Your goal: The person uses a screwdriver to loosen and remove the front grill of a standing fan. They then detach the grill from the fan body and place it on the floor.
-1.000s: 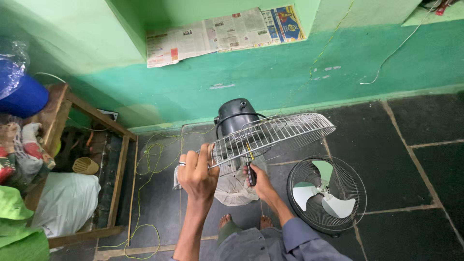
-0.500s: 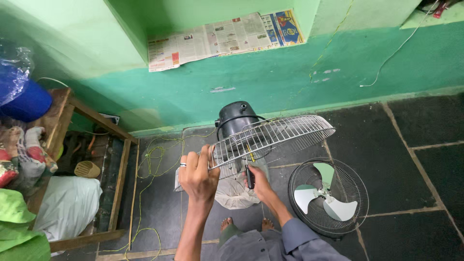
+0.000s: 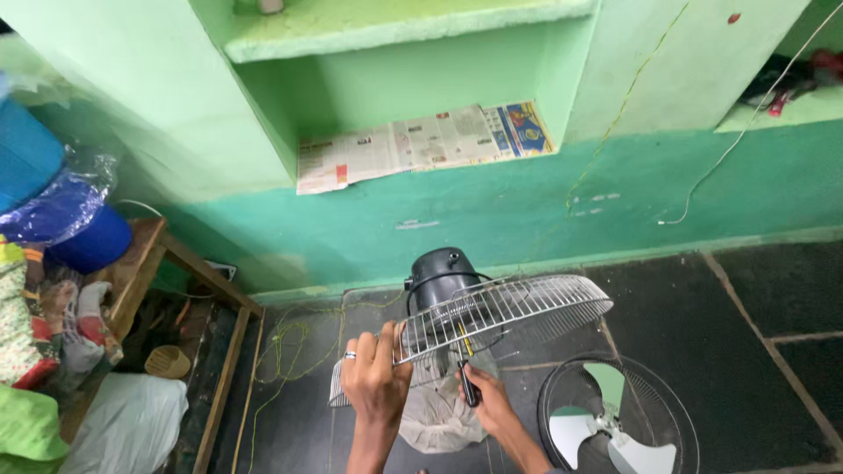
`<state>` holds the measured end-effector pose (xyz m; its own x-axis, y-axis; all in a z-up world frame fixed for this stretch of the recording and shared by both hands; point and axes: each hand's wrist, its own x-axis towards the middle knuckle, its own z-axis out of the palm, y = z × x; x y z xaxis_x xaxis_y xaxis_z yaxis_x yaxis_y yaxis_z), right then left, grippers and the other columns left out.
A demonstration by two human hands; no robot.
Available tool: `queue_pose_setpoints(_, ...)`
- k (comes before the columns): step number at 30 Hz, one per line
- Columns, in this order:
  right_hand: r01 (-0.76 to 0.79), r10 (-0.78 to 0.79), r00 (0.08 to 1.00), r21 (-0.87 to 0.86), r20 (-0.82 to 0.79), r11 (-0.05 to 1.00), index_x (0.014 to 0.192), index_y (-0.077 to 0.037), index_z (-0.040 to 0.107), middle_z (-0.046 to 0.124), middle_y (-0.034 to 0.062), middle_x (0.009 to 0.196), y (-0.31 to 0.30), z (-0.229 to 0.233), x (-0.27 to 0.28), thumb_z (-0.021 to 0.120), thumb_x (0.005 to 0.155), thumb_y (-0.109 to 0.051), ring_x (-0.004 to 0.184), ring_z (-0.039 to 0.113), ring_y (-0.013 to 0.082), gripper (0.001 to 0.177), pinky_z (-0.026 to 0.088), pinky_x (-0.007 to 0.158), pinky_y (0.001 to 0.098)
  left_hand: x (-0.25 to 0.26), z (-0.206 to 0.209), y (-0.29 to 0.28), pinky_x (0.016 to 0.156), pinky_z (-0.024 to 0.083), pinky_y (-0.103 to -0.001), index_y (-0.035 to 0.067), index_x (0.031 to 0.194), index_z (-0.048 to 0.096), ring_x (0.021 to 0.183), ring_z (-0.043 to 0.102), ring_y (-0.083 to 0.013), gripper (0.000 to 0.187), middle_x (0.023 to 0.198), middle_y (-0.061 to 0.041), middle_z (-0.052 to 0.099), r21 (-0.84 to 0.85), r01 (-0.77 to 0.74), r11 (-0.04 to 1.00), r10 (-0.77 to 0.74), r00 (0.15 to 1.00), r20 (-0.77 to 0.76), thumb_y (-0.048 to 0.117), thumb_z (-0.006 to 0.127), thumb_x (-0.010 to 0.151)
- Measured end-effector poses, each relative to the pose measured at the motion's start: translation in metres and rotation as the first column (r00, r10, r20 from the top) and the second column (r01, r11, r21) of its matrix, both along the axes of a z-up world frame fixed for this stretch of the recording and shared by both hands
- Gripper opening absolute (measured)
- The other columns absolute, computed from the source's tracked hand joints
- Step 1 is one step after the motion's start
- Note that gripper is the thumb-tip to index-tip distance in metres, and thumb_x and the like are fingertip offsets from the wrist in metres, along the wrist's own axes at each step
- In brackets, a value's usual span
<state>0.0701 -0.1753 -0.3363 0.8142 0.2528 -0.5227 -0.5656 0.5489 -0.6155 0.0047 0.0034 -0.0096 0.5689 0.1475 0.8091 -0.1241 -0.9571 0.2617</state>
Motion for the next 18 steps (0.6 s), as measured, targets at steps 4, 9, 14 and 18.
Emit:
queue_pose_setpoints(4,-0.025,0.024,0.993,-0.008,-0.119,1.0,0.111,-0.006,0.068,0.072,0.0066,0.09,-0.002,0.011,-0.002,0.071,0.092,-0.031,0.068,0.061,0.016,0.031,0.049,0.053,0.0313,0.002,-0.002,-0.001,0.055,0.04,-0.041,0.003,0.1,0.075,0.064,0.051,-0.0263,0.023,0.072,-0.007,0.051,0.0,-0.011,1.0,0.011,0.999,0.03,0.006,0.075,0.077)
queue_pose_setpoints(9,-0.212,0.203,0.963,-0.035,-0.179,0.977,0.109,-0.011,0.071,0.07,0.0036,0.085,0.002,0.021,-0.001,0.065,0.091,-0.046,0.064,0.057,0.0145,0.04,0.044,0.05,0.0302,0.005,-0.005,-0.001,0.055,0.042,-0.041,0.002,0.1,0.074,0.065,0.052,-0.0273,0.029,0.073,-0.008,0.051,0.005,-0.007,1.0,0.007,1.0,0.024,0.004,0.071,0.071)
queue_pose_setpoints(14,-0.113,0.101,0.987,-0.092,-0.126,0.989,0.103,-0.007,0.072,0.065,0.0019,0.08,0.002,0.027,-0.002,0.072,0.09,-0.041,0.059,0.052,0.0136,0.037,0.04,0.047,0.029,0.006,-0.01,0.002,0.056,0.041,-0.041,0.001,0.1,0.074,0.066,0.053,-0.0263,0.027,0.073,-0.008,0.051,-0.006,0.002,1.0,-0.002,1.0,0.014,0.003,0.071,0.074)
queue_pose_setpoints(18,-0.039,0.021,0.995,-0.191,-0.094,0.981,0.103,-0.008,0.069,0.06,0.0003,0.079,0.004,0.041,-0.004,0.081,0.086,-0.03,0.059,0.052,0.0123,0.03,0.038,0.046,0.0281,0.01,-0.009,0.007,0.055,0.041,-0.042,0.003,0.099,0.074,0.065,0.054,-0.0266,0.023,0.073,-0.008,0.052,-0.013,0.018,1.0,-0.018,0.999,0.03,0.005,0.073,0.076)
